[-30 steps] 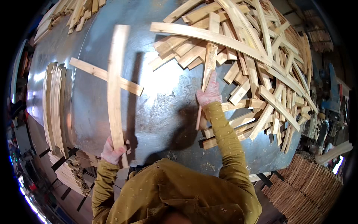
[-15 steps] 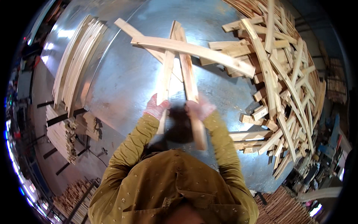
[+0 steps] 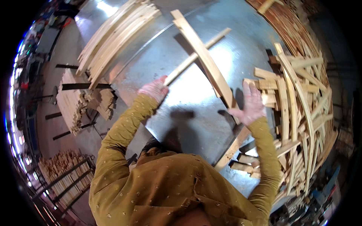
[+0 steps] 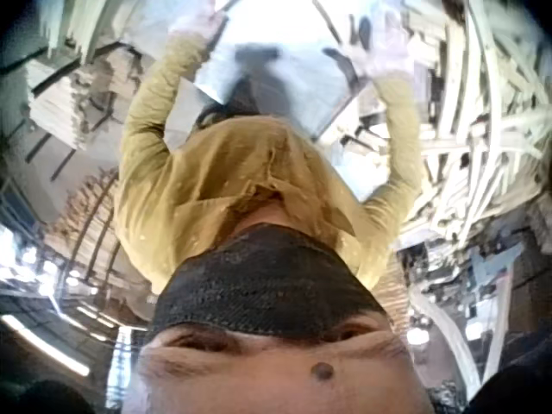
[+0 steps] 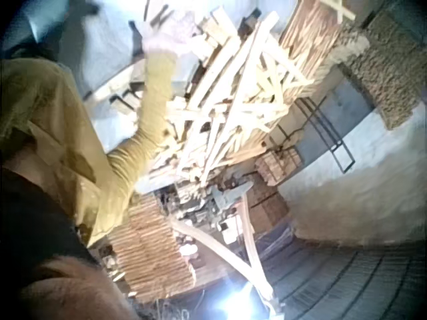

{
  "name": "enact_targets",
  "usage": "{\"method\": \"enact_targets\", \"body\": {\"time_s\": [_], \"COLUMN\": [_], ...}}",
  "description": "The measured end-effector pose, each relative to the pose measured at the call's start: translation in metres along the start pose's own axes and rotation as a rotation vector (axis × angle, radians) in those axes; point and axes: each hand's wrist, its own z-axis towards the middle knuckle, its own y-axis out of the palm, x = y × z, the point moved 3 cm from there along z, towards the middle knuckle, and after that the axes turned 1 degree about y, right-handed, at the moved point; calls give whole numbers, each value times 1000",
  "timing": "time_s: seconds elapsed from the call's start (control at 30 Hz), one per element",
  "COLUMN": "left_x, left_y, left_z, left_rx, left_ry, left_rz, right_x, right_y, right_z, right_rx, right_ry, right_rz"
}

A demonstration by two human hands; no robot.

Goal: The person sorts thin wooden strips on a metal table, picking them up from a disorganized pile and arranging them into neat stacks. The person handles the wood by hand, repeatedly picking up individual pieces or small groups and placing them into a growing organized pile.

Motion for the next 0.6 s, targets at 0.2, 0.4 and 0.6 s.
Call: {"method": "enact_targets", "body": {"time_s": [0.2,0.4,0.6], "left_x": [-52,-232,-324], "left_y": [-74,-172,-204], "left_z": [-12,37,117], "left_rx": [112,375,338], "left_ry": [11,-54,-255], "left_rz": [285,576,525], "right_x": [-73,-19,-55], "right_y": [100,107,58], "right_z": [88,53,59], "right_rx": [-56,206,270], "right_ry": [410,303,756], "right_rz": [87,209,943]}}
